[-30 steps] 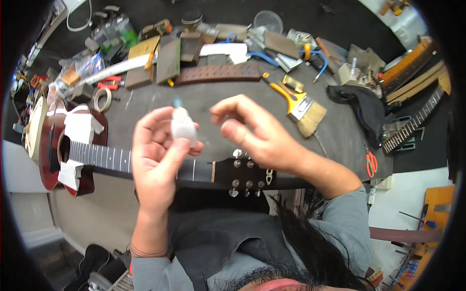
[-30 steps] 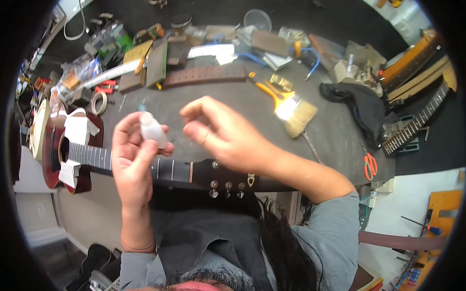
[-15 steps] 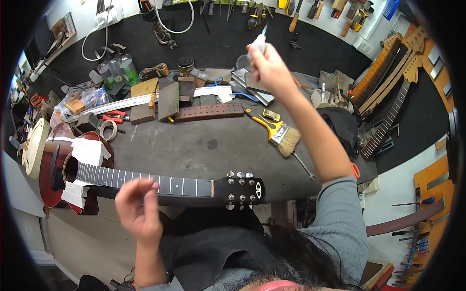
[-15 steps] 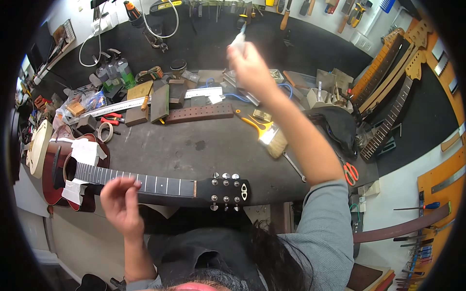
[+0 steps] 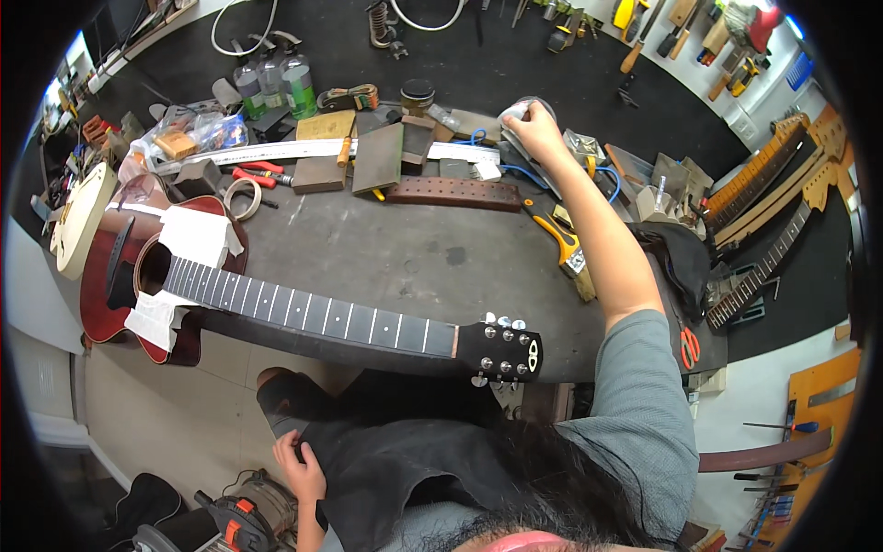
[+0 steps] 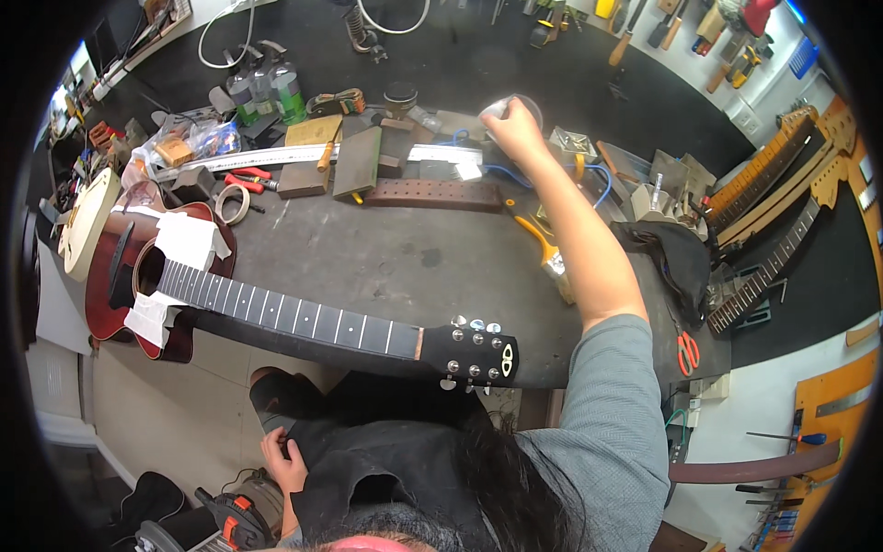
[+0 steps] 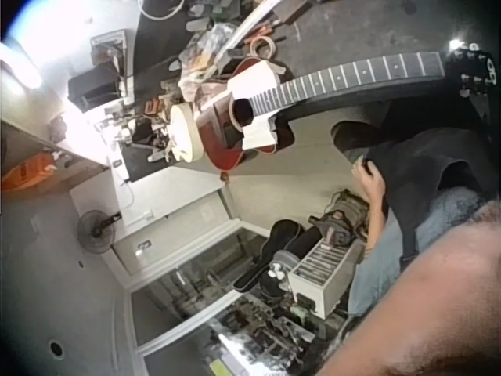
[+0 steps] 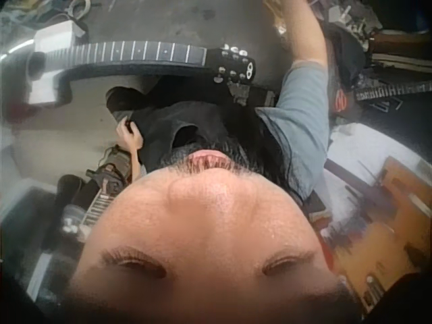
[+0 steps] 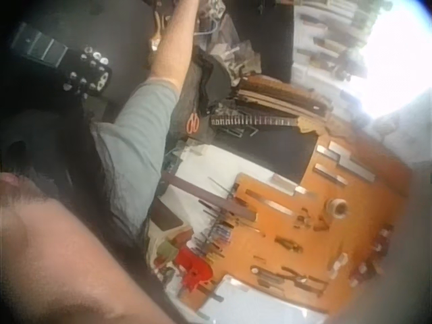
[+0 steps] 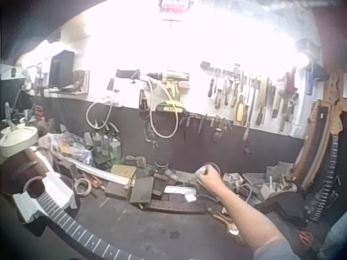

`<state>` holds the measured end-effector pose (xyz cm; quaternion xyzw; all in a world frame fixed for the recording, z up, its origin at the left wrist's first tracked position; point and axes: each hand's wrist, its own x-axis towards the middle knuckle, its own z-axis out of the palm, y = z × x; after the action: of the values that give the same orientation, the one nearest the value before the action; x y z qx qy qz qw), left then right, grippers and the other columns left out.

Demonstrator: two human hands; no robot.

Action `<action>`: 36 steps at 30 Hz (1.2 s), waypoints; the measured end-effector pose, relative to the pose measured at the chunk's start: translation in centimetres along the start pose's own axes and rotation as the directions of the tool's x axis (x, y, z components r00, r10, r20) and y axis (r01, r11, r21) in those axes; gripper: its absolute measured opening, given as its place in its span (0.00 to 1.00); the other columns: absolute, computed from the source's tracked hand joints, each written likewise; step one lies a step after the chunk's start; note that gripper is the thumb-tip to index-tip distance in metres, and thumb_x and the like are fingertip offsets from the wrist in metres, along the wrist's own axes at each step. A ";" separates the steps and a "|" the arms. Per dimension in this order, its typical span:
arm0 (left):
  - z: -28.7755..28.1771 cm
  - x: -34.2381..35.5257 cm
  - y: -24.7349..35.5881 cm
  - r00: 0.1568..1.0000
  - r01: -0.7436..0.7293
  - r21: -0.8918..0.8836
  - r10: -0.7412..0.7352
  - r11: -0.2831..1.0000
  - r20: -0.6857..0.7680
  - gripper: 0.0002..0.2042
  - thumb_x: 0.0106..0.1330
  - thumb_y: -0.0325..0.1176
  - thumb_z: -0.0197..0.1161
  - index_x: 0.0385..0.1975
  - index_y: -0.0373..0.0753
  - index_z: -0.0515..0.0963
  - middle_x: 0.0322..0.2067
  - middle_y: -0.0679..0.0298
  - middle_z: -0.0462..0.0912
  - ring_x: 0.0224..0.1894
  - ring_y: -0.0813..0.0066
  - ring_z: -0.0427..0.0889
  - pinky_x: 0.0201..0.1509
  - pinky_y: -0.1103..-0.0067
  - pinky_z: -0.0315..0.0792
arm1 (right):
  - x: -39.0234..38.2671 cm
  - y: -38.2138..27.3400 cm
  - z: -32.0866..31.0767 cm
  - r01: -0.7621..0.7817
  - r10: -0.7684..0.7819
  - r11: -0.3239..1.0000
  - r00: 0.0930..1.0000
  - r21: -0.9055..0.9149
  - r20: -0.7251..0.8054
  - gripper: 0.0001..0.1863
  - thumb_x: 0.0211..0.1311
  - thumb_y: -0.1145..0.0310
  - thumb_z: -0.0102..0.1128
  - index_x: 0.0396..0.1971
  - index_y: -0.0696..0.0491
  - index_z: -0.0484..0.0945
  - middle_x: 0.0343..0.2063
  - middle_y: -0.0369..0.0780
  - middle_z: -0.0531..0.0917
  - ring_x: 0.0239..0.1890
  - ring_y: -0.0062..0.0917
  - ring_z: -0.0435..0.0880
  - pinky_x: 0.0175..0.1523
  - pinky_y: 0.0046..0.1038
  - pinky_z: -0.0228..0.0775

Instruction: The person applies glue to the fretboard of a guitar neck using a small bottle. They then use a metal file to scrape and smooth the glued area near the headstock. The task involves precise hand movements to apply adhesive and remove excess material.

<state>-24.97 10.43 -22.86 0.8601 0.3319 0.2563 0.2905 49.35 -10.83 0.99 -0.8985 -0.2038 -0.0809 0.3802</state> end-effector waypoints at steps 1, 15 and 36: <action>0.2 0.2 0.2 1.000 0.024 -0.022 -0.024 0.999 -0.005 0.19 0.72 0.19 0.64 0.62 0.32 0.78 0.51 0.54 0.81 0.50 0.60 0.80 0.59 0.68 0.75 | 0.8 0.3 0.9 0.045 -0.047 0.998 0.999 -0.050 -0.024 0.29 0.68 0.55 0.76 0.56 0.64 0.83 0.52 0.57 0.91 0.55 0.47 0.92 0.63 0.43 0.81; 1.1 3.4 1.4 0.977 0.212 -0.097 -0.208 0.972 0.049 0.18 0.70 0.21 0.66 0.59 0.34 0.80 0.50 0.55 0.82 0.50 0.57 0.79 0.62 0.65 0.75 | 7.5 -7.2 7.8 0.191 -0.201 0.961 0.979 -0.200 -0.031 0.25 0.67 0.56 0.75 0.60 0.51 0.87 0.51 0.48 0.93 0.57 0.45 0.92 0.63 0.44 0.82; 0.5 4.1 0.9 0.962 0.271 -0.112 -0.273 0.956 0.000 0.14 0.70 0.20 0.65 0.55 0.33 0.82 0.48 0.54 0.82 0.49 0.56 0.82 0.58 0.65 0.77 | 7.9 -17.7 19.9 0.249 -0.131 0.924 0.918 -0.289 0.374 0.30 0.63 0.56 0.78 0.65 0.47 0.87 0.58 0.42 0.93 0.62 0.40 0.92 0.64 0.44 0.83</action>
<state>-21.59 12.67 -21.64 0.7867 0.4345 0.2387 0.3679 48.69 16.93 0.99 -0.9249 -0.3388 0.0093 0.1723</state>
